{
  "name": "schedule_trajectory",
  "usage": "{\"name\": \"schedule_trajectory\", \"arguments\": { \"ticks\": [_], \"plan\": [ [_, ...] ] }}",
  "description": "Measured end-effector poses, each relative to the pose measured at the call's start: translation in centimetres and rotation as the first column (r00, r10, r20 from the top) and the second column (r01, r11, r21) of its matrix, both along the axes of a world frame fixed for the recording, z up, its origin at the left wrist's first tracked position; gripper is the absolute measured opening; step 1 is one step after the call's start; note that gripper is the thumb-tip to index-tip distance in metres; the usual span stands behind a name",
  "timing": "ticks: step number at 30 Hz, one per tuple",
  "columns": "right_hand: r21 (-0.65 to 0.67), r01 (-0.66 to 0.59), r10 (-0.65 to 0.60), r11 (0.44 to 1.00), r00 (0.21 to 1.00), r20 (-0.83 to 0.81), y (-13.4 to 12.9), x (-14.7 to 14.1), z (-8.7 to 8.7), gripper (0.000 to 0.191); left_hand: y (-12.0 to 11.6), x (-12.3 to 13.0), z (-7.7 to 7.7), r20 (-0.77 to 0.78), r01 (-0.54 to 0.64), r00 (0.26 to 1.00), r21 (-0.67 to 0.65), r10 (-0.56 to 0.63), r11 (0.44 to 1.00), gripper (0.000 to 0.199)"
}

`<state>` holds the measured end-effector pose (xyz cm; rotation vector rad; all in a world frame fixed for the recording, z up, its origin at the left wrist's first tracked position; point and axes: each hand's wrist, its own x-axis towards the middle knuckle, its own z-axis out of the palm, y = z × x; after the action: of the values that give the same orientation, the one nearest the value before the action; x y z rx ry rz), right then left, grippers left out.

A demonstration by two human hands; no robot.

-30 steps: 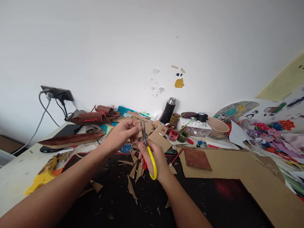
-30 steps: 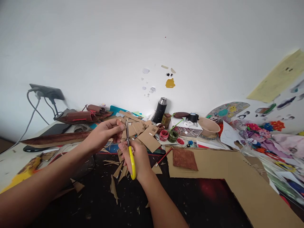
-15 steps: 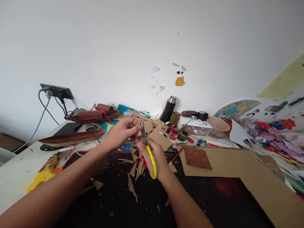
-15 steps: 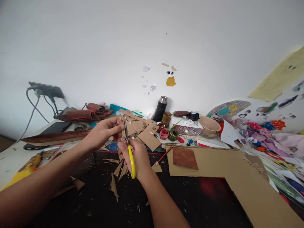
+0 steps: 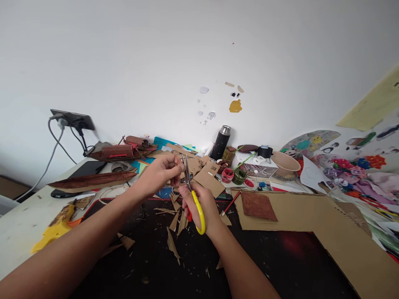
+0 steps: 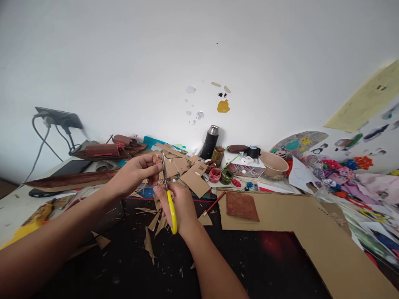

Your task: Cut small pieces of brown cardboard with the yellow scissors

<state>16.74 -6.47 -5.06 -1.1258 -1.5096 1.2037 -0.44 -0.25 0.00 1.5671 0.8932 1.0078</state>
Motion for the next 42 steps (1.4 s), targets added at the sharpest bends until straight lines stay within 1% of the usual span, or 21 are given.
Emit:
{"name": "schedule_trajectory", "arguments": {
  "ticks": [5, 16, 22, 30, 35, 39, 42],
  "plan": [
    [0.01, -0.003, 0.002, 1.0, 1.0, 0.007, 0.04, 0.06, 0.02, 0.042, 0.14, -0.08, -0.17, 0.006, -0.014, 1.0, -0.007, 0.014, 1.0, 0.022],
    [0.016, 0.013, -0.014, 1.0, 0.999, 0.04, 0.05, 0.09, -0.22, 0.045, -0.01, 0.02, -0.01, -0.002, 0.005, 1.0, -0.013, -0.005, 1.0, 0.023],
    [0.025, 0.002, -0.003, 1.0, 0.999, 0.041, 0.16, 0.25, -0.6, 0.04, 0.1, -0.03, -0.22, 0.002, 0.001, 1.0, -0.012, -0.001, 1.0, 0.023],
    [0.004, 0.012, -0.012, 1.0, 1.0, 0.028, 0.07, 0.03, -0.08, 0.043, 0.01, 0.16, -0.21, -0.016, -0.011, 1.0, 0.007, 0.011, 1.0, 0.025],
    [-0.018, 0.031, -0.03, 0.999, 0.997, 0.066, -0.02, -0.03, 0.22, 0.046, -0.09, 0.29, -0.15, -0.009, -0.009, 1.0, 0.007, 0.009, 1.0, 0.026],
    [0.003, 0.05, -0.05, 0.999, 0.991, 0.123, 0.01, 0.02, -0.01, 0.044, 0.04, 0.26, -0.34, -0.01, -0.019, 1.0, 0.007, 0.019, 1.0, 0.026],
    [0.031, 0.091, -0.095, 0.995, 0.983, 0.159, 0.18, 0.02, -0.38, 0.043, 0.22, 0.2, -0.54, -0.012, -0.019, 1.0, 0.002, 0.019, 1.0, 0.026]
  ]
}}
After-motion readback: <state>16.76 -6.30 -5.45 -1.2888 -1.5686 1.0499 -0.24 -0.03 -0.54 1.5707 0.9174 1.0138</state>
